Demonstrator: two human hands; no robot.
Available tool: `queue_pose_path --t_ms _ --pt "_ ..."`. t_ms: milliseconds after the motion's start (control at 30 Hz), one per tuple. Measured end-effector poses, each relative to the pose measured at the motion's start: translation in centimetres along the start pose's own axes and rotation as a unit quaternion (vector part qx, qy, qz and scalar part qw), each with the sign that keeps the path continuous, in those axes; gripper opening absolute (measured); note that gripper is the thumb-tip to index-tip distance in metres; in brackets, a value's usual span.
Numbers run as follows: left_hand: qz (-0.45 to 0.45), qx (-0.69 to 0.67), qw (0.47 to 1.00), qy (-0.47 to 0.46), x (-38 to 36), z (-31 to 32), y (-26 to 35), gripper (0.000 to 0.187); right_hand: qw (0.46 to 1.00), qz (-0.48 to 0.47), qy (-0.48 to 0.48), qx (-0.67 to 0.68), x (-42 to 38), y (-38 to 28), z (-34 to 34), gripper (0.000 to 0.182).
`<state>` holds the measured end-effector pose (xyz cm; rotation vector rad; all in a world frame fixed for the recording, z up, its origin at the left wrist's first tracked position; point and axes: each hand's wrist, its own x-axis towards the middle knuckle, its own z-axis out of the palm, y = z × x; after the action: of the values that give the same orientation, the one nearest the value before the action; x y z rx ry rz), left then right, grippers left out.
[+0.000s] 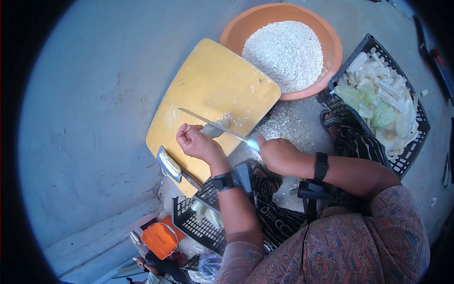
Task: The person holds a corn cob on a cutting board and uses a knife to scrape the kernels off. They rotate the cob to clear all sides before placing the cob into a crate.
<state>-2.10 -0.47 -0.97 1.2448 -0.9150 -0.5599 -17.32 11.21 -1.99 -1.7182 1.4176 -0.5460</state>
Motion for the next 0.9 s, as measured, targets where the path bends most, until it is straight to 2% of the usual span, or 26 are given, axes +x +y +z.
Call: queue_pose_path --t_ms 100,167,300,367,567,833,900 --pt "-0.019 0.000 1.000 0.004 0.4 -0.3 0.1 0.011 1.000 -0.005 -0.005 0.003 0.8 -0.1 0.2 0.022" --pt "-0.015 0.005 1.000 0.001 0.0 -0.2 0.3 0.011 0.997 0.049 -0.036 0.048 2.1 -0.3 0.6 0.023" --pt "-0.008 0.006 1.000 -0.012 0.0 -0.2 0.2 0.010 0.998 0.034 -0.034 0.032 3.9 -0.7 0.9 0.024" --pt "-0.006 0.001 1.000 -0.013 0.1 -0.2 0.0 0.010 0.999 0.020 0.009 -0.029 4.6 -0.6 1.6 0.019" --pt "-0.007 -0.005 1.000 -0.015 -0.1 0.2 0.2 0.009 0.999 0.046 -0.011 0.003 6.5 -0.8 1.6 0.024" --pt "0.006 0.009 1.000 -0.015 0.0 -0.1 0.2 0.011 0.997 0.056 -0.045 0.007 3.4 -1.2 0.5 0.028" --pt "-0.017 0.005 1.000 0.008 0.4 -0.4 0.3 0.012 0.997 0.053 -0.060 -0.002 1.7 -1.0 0.4 0.028"
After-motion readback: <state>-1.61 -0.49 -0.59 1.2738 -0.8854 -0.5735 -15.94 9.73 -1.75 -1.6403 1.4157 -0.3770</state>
